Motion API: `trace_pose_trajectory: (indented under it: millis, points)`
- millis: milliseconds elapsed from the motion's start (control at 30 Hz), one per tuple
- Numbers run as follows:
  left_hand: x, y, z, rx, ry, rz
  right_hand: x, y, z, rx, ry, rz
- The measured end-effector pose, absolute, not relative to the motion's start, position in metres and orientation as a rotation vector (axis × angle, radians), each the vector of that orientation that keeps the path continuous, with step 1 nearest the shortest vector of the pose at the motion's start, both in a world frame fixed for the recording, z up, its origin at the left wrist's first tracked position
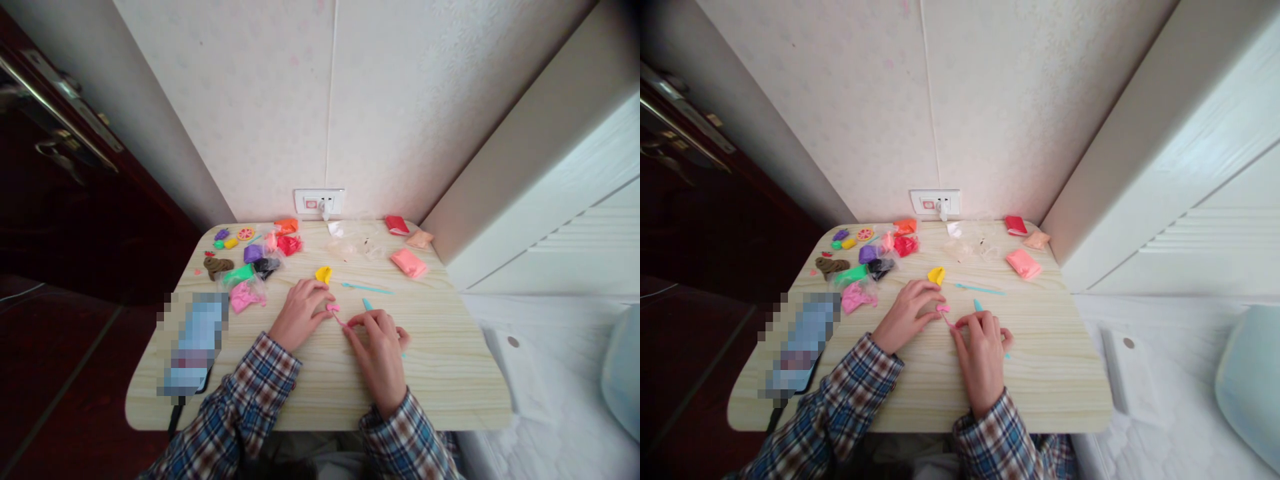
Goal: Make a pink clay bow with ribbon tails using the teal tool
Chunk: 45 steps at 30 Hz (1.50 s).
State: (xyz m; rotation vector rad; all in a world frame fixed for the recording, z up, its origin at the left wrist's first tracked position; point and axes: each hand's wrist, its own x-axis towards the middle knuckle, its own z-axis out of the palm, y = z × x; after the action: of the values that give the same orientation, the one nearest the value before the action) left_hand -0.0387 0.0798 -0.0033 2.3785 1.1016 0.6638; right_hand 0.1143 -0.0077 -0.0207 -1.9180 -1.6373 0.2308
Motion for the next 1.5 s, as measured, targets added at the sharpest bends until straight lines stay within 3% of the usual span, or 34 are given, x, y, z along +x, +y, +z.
trace_pose_trajectory:
  millis: [800,1233,1500]
  points:
    - [-0.032,0.075,-0.001,2.361,1.116,0.706,0.137,-0.012,-0.017,-1.921,-1.565,0.245]
    - [-0.069,0.056,0.008,2.357,1.222,0.941,0.162,-0.017,-0.023,-2.046,-1.525,0.164]
    - [-0.073,0.045,-0.003,2.388,1.236,0.754,0.173,-0.017,-0.025,-2.032,-1.513,0.180]
